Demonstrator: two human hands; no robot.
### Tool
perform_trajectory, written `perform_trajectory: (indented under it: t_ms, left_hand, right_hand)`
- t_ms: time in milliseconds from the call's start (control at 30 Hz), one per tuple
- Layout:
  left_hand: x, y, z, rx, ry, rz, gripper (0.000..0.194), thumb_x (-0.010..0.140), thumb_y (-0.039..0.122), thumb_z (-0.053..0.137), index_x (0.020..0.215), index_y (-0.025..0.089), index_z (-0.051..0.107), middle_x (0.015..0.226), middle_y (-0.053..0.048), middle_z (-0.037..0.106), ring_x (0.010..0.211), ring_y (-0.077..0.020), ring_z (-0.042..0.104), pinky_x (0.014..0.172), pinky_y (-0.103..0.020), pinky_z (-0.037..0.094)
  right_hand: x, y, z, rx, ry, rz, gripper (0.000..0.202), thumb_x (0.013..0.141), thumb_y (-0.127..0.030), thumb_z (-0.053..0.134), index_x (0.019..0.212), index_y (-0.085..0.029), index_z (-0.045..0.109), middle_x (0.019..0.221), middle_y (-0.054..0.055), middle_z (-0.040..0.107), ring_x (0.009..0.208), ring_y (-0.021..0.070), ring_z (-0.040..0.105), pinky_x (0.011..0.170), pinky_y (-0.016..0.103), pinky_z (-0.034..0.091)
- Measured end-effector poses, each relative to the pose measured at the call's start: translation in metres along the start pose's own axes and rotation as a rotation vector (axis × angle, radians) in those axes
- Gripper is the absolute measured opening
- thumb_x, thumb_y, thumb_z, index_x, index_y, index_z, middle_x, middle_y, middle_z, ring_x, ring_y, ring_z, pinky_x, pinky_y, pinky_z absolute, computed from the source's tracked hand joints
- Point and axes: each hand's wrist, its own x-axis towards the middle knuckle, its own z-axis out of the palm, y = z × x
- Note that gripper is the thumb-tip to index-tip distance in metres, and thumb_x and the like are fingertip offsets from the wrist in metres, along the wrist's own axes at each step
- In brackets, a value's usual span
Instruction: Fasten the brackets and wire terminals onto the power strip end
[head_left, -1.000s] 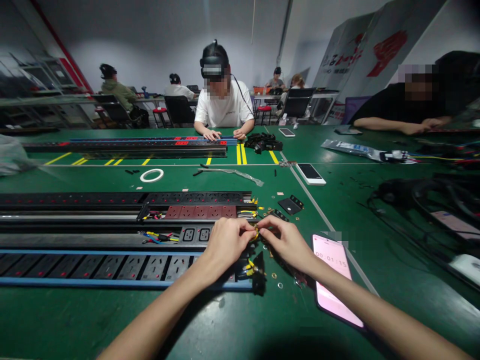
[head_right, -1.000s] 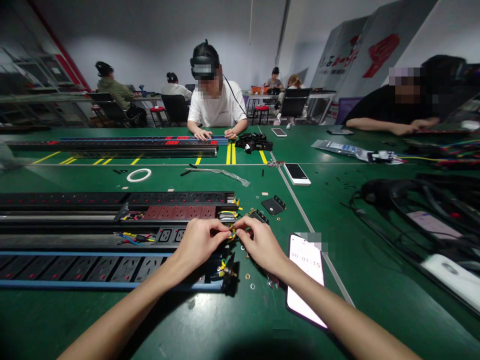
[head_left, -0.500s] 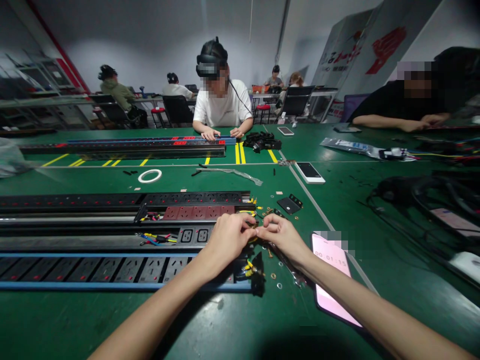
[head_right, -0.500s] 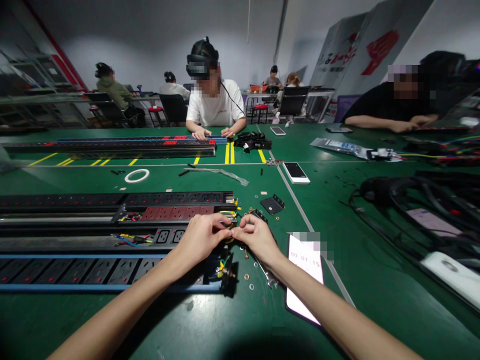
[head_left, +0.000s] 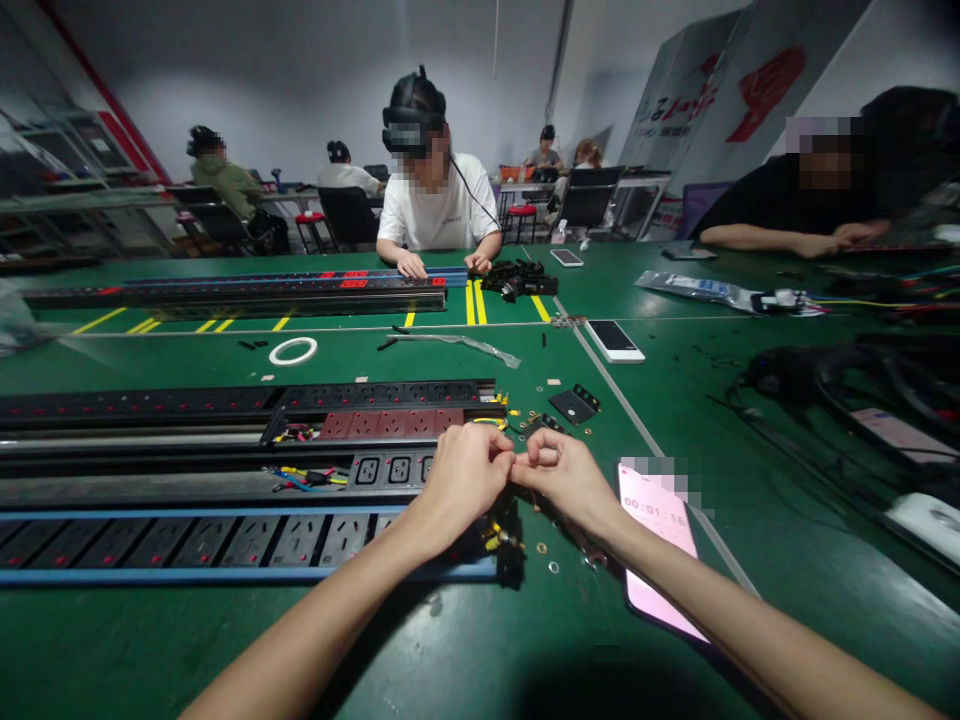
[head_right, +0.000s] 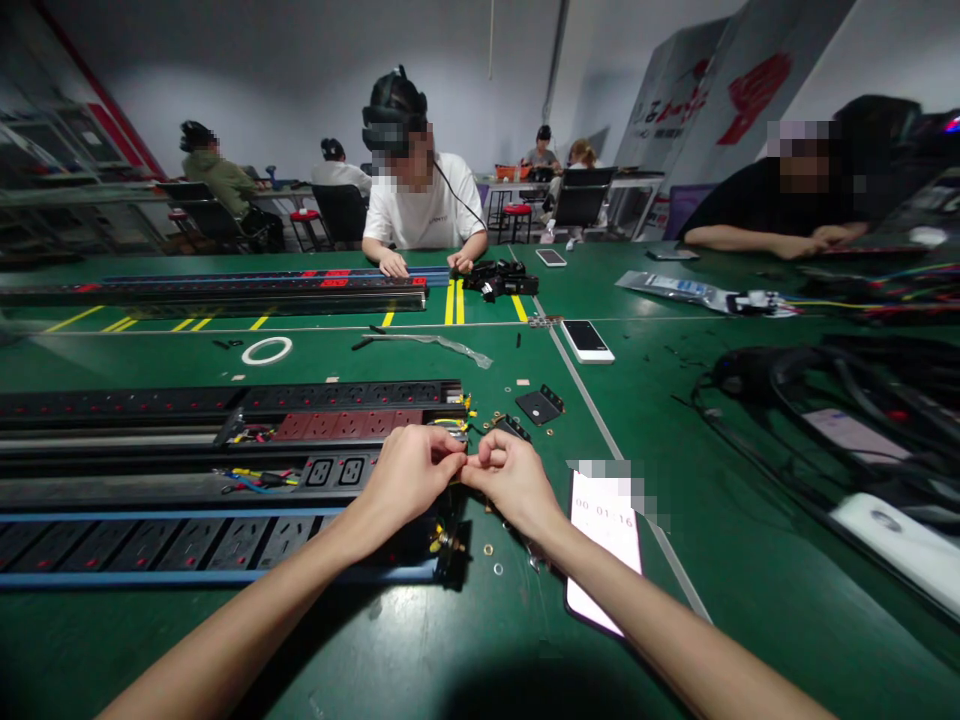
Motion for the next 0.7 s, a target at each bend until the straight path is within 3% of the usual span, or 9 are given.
perform_trajectory:
  t_ms: [133,267,533,700]
  left_hand:
    - [0.0,-0.005,-0.002,-0.012,0.027,-0.001,0.025,0.08,0.012,0.059,0.096,0.018,0.077,0.094,-0.005,0.078,0.084,-0.0209,0.074,0.079,-0.029,0.055]
    - [-0.004,-0.014,-0.007,-0.032,0.016,0.052,0.029,0.083,0.011,0.059,0.106,0.018,0.075,0.103,-0.006,0.077,0.093,-0.0215,0.073,0.087,-0.03,0.055]
    - [-0.01,-0.02,-0.01,0.201,-0.134,0.382,0.027,0.088,0.009,0.051,0.096,0.017,0.076,0.094,-0.009,0.076,0.089,-0.0239,0.071,0.084,-0.033,0.054]
    - [-0.009,-0.02,-0.01,0.334,-0.17,0.42,0.027,0.086,0.007,0.052,0.091,0.017,0.077,0.086,-0.011,0.074,0.087,-0.0245,0.07,0.083,-0.034,0.053]
  right_hand:
    - [-0.002,-0.003,-0.003,-0.161,0.011,-0.081,0.027,0.067,-0.029,0.072,0.073,-0.023,0.047,0.072,0.0,0.07,0.06,0.0154,0.063,0.054,0.024,0.043]
    - [-0.002,-0.002,-0.005,-0.356,0.028,-0.114,0.019,0.071,-0.028,0.069,0.076,-0.023,0.052,0.065,-0.003,0.066,0.056,0.0149,0.061,0.051,0.023,0.041]
    - [-0.008,0.003,-0.002,-0.151,0.012,-0.069,0.032,0.063,-0.023,0.074,0.073,-0.024,0.043,0.074,0.001,0.072,0.068,0.018,0.068,0.059,0.026,0.049]
    - [-0.017,0.002,0.007,-0.141,0.099,-0.128,0.045,0.066,-0.025,0.073,0.066,-0.026,0.028,0.072,0.003,0.071,0.071,0.0212,0.069,0.059,0.028,0.048]
